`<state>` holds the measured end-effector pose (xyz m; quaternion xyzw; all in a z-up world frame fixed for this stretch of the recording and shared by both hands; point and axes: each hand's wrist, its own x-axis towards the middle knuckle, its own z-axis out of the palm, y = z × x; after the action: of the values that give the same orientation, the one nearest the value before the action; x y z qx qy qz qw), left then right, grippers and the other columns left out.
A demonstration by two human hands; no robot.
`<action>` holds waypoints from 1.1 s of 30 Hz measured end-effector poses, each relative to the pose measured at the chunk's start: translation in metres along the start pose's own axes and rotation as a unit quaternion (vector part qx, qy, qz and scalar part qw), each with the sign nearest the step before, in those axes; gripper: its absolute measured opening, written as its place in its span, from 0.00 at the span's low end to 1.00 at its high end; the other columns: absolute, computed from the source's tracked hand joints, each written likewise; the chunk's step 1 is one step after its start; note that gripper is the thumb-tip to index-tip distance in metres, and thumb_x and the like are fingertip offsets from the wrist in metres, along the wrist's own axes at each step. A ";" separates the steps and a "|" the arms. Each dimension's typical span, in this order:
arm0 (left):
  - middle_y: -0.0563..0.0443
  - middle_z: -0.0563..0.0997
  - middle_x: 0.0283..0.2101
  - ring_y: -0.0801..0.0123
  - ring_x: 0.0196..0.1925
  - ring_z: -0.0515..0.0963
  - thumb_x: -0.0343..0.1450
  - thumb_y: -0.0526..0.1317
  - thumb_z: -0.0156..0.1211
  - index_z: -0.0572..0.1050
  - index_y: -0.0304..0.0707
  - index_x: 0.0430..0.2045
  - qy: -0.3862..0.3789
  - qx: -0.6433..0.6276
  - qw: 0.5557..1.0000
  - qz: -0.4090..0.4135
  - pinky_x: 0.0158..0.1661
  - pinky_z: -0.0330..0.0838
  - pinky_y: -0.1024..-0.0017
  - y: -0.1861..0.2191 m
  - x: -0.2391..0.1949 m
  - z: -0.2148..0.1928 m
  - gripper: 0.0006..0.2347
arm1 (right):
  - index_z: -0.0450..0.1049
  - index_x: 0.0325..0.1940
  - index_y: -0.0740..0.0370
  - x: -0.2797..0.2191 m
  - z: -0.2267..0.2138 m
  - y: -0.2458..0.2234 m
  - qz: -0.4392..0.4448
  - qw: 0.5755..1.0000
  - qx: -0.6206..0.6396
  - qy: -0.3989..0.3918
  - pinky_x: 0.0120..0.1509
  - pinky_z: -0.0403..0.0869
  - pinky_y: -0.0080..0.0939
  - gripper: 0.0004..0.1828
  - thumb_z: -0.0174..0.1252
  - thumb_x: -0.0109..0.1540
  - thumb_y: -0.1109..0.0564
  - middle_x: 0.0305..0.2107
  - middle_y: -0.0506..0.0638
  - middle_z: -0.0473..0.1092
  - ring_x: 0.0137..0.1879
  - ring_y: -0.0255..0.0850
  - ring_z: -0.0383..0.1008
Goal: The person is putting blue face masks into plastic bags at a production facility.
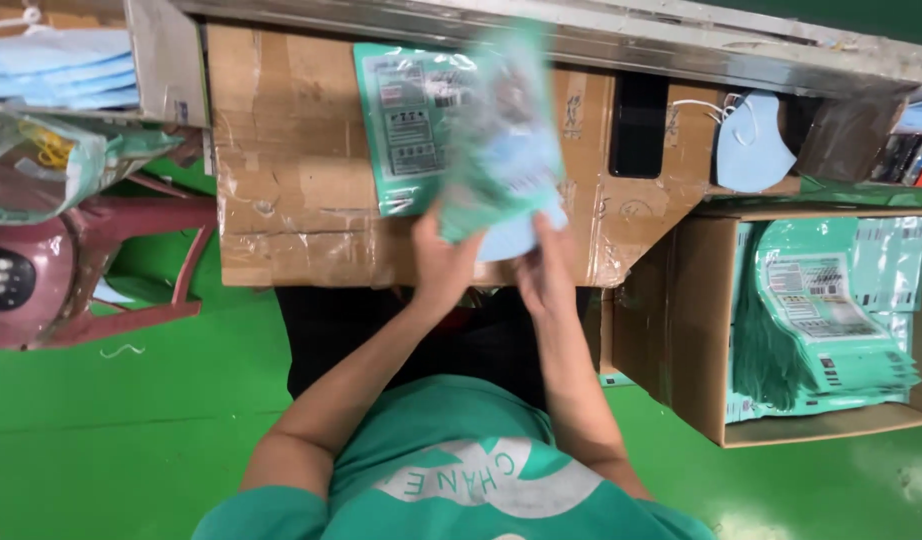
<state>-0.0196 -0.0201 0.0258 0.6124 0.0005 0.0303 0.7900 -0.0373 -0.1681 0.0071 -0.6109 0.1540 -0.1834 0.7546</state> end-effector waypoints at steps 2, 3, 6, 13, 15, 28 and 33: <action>0.49 0.85 0.41 0.71 0.39 0.84 0.70 0.36 0.66 0.77 0.27 0.45 0.077 -0.060 0.986 -0.138 0.42 0.79 0.72 0.017 0.012 -0.005 0.13 | 0.68 0.58 0.53 -0.010 -0.006 -0.007 0.315 0.934 0.158 -0.063 0.52 0.78 0.45 0.21 0.55 0.60 0.60 0.48 0.46 0.74 0.52 0.38 0.77; 0.49 0.85 0.41 0.71 0.39 0.84 0.70 0.36 0.66 0.77 0.27 0.45 0.076 -0.061 0.986 -0.139 0.42 0.79 0.72 0.010 0.011 -0.006 0.13 | 0.68 0.58 0.53 -0.010 -0.016 0.003 0.315 0.934 0.157 -0.062 0.52 0.78 0.45 0.21 0.55 0.60 0.60 0.48 0.46 0.74 0.52 0.38 0.77; 0.49 0.85 0.42 0.70 0.42 0.84 0.69 0.35 0.67 0.78 0.26 0.43 -0.056 -0.023 0.990 -0.124 0.45 0.78 0.72 -0.012 0.003 -0.008 0.12 | 0.74 0.62 0.75 -0.008 -0.026 0.013 0.257 0.929 0.196 -0.178 0.61 0.78 0.55 0.12 0.57 0.76 0.64 0.34 0.49 0.69 0.41 0.36 0.72; 0.46 0.83 0.41 0.71 0.42 0.81 0.74 0.37 0.62 0.78 0.31 0.41 -0.389 0.051 0.912 -0.118 0.45 0.76 0.70 -0.007 -0.034 0.004 0.08 | 0.73 0.52 0.76 0.006 -0.045 0.018 0.211 0.960 0.174 -0.065 0.41 0.74 0.35 0.11 0.59 0.73 0.61 0.39 0.57 0.78 0.40 0.38 0.78; 0.45 0.86 0.38 0.67 0.40 0.84 0.73 0.38 0.64 0.80 0.32 0.37 -0.480 0.147 0.858 -0.109 0.45 0.77 0.69 0.038 -0.029 -0.001 0.07 | 0.75 0.50 0.80 0.012 -0.043 -0.003 0.168 0.973 0.114 -0.110 0.33 0.68 0.33 0.13 0.63 0.76 0.61 0.35 0.59 0.78 0.35 0.37 0.74; 0.42 0.85 0.45 0.60 0.46 0.86 0.73 0.33 0.66 0.80 0.30 0.40 -0.100 0.194 0.952 0.216 0.48 0.80 0.67 0.105 0.012 -0.016 0.06 | 0.76 0.53 0.62 -0.003 0.013 -0.093 -0.190 0.958 -0.215 0.026 0.59 0.75 0.33 0.17 0.59 0.60 0.69 0.41 0.46 0.76 0.49 0.33 0.77; 0.39 0.83 0.45 0.60 0.44 0.85 0.74 0.31 0.61 0.77 0.26 0.38 -0.039 0.168 0.968 0.182 0.44 0.79 0.67 0.099 0.008 -0.020 0.04 | 0.75 0.47 0.70 0.009 -0.046 -0.041 -0.056 0.998 -0.001 -0.039 0.55 0.70 0.30 0.05 0.58 0.67 0.69 0.39 0.45 0.73 0.46 0.31 0.71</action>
<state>-0.0172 0.0244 0.1164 0.7269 -0.1367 0.1496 0.6562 -0.0538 -0.2195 0.0381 -0.6259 0.0902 -0.2016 0.7480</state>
